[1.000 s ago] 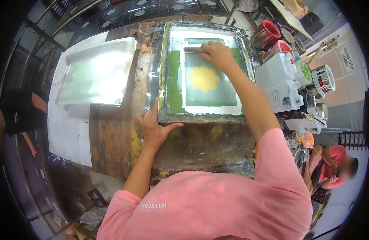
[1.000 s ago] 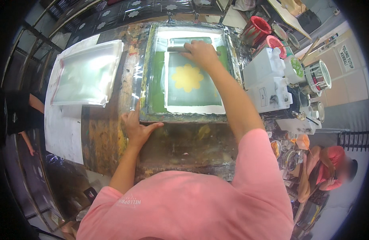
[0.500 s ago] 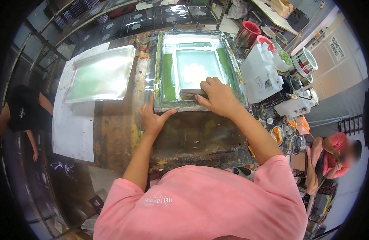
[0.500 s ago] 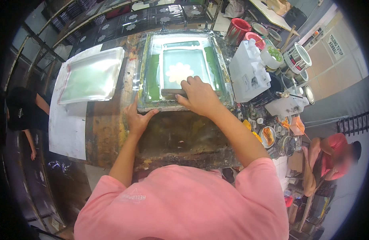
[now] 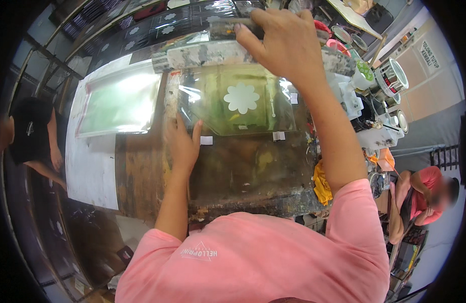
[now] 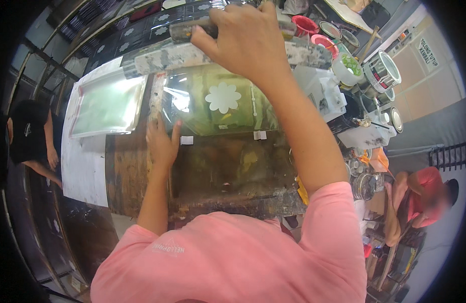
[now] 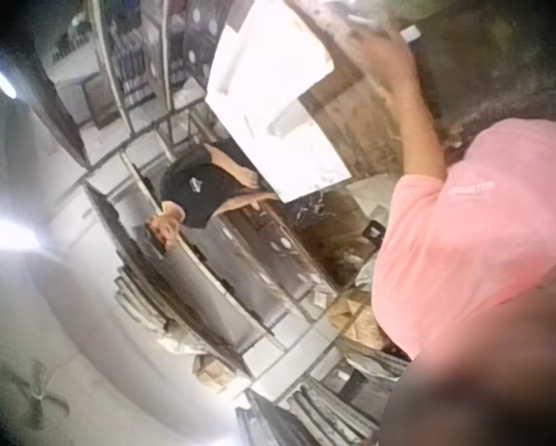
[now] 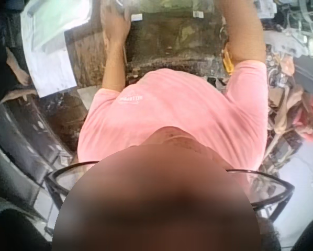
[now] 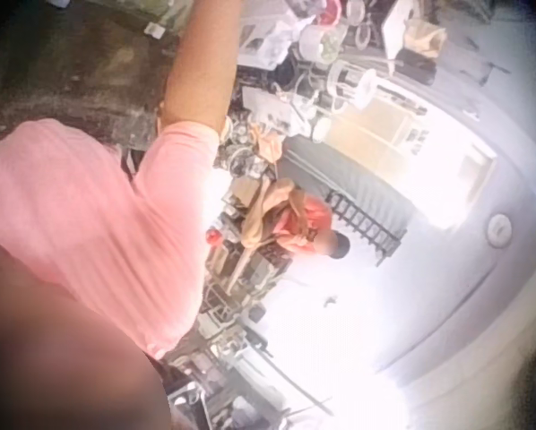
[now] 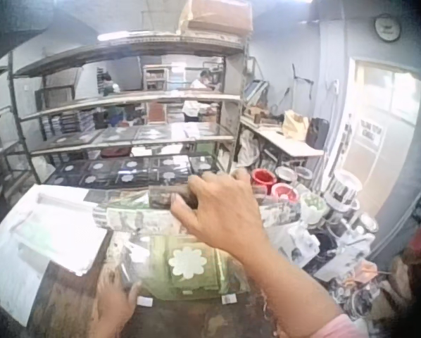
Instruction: The person repeatedly places a screen printing frame over a white t-shirt, applies green ink, and uses a squeegee to pull the ink across the mesh, printing a flower design. The person lifts the frame to reveal the print and repeats the process on multiple shirts.
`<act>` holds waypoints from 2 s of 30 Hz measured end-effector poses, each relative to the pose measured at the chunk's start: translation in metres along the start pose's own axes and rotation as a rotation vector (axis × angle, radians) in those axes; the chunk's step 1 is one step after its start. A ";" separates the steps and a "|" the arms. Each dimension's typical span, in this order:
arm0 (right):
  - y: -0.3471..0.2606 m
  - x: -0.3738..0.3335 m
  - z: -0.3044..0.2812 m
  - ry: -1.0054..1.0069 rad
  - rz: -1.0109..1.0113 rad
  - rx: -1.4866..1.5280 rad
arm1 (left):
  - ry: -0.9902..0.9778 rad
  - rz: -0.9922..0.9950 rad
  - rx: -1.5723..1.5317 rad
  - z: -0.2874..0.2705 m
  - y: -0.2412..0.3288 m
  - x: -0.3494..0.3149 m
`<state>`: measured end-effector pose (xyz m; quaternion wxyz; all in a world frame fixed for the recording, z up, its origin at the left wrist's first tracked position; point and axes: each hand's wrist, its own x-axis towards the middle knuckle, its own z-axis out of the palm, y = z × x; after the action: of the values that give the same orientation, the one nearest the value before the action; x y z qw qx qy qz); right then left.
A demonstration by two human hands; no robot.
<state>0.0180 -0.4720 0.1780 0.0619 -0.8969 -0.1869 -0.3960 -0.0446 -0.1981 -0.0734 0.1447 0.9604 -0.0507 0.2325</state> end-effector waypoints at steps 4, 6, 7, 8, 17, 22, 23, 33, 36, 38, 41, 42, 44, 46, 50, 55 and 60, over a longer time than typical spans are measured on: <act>0.005 0.020 -0.006 -0.052 0.054 0.046 | -0.147 -0.180 -0.159 0.016 0.006 -0.014; 0.005 0.026 -0.008 -0.063 0.065 0.055 | -0.209 -0.340 -0.449 0.015 0.015 0.000; 0.005 0.026 -0.008 -0.060 0.069 0.055 | -0.210 -0.369 -0.483 0.013 0.020 0.006; 0.006 0.026 -0.008 -0.044 0.061 0.051 | -0.210 -0.396 -0.516 0.010 0.025 0.013; 0.012 0.033 -0.004 -0.030 0.052 0.051 | -0.045 -0.296 -0.767 -0.077 0.059 0.086; 0.013 0.018 0.005 -0.036 0.024 -0.024 | 0.069 -0.359 -0.930 -0.099 -0.050 0.102; 0.012 0.018 0.004 -0.026 0.018 0.003 | 0.080 -0.396 -0.924 -0.110 -0.077 0.104; 0.004 0.013 -0.001 -0.056 0.062 0.013 | 0.241 -0.742 -0.763 -0.163 -0.338 0.130; 0.001 0.014 -0.001 -0.051 0.057 0.031 | 0.319 -0.834 -0.679 -0.160 -0.389 0.124; 0.000 0.015 -0.003 -0.079 0.066 0.031 | 0.461 -0.804 -0.247 -0.149 -0.407 0.114; 0.003 0.010 -0.001 -0.081 0.067 0.013 | 0.653 -0.402 0.426 -0.132 -0.374 0.109; 0.006 0.007 -0.002 -0.069 0.069 -0.020 | 0.665 -0.201 0.291 -0.135 -0.309 0.113; 0.003 0.006 0.001 -0.036 0.033 -0.007 | 0.354 -0.002 0.199 -0.147 -0.229 0.091; 0.006 0.009 0.000 -0.056 0.035 0.006 | 0.134 0.118 0.233 -0.144 -0.156 0.079; 0.008 0.013 0.001 -0.073 0.047 0.058 | -0.118 0.224 0.440 -0.101 -0.148 0.059; 0.001 0.004 0.001 -0.049 0.040 -0.015 | -0.235 0.066 0.369 -0.075 -0.161 0.055; 0.005 0.004 0.004 0.005 0.007 0.017 | -0.159 -0.086 -0.037 -0.105 -0.162 0.094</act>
<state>0.0250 -0.4739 0.1787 0.0712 -0.8959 -0.1871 -0.3967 0.0200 -0.0146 0.0180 0.1677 0.9743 -0.0252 0.1481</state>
